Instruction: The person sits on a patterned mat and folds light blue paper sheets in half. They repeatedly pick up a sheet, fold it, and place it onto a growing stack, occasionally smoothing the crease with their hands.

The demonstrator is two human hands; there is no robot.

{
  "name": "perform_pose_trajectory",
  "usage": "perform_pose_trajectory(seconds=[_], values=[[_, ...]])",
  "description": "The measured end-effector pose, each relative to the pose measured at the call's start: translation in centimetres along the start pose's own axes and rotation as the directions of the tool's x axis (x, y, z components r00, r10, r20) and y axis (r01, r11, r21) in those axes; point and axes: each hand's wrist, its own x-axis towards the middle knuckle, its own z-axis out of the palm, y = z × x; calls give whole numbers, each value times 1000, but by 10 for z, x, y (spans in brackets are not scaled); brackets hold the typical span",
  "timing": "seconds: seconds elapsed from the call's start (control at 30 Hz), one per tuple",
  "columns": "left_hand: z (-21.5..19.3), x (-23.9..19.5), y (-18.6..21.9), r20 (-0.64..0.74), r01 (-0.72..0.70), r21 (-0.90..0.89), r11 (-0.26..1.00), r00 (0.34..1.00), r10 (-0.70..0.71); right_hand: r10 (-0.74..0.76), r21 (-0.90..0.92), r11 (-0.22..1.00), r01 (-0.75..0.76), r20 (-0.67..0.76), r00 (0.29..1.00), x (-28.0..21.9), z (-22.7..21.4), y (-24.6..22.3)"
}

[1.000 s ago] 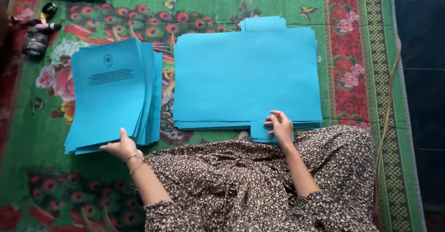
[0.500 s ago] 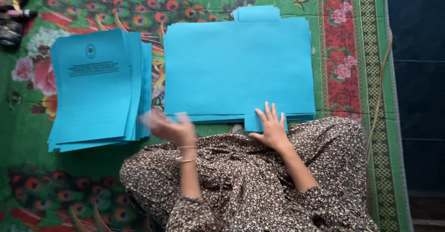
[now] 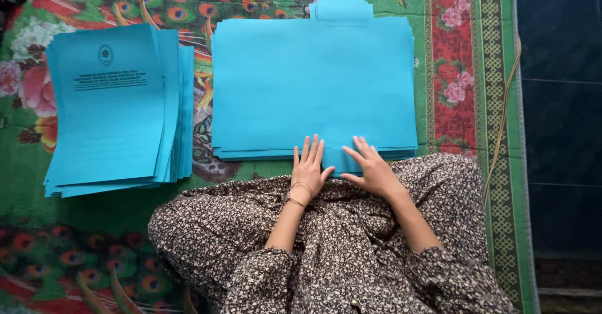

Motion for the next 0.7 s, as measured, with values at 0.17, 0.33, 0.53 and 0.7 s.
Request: perform_pose_trajectory(seconds=[0.17,0.33,0.53,0.7], values=[[-7,-8,0,26,56,26,998,998,-56,-7,-102,995,5,-20,1000,9,34,1],[-16,-15,-8,35,54,25,998,998,-55,-88,-173,982,72,-84,993,6,44,3],[-7,-24,-15,-37,57,-8,998,998,-58,-187,-136,975,176,-69,980,5,31,-2],[-1,-24,-14,-83,70,13,997,994,-69,-60,125,991,53,53,997,13,-2,-1]])
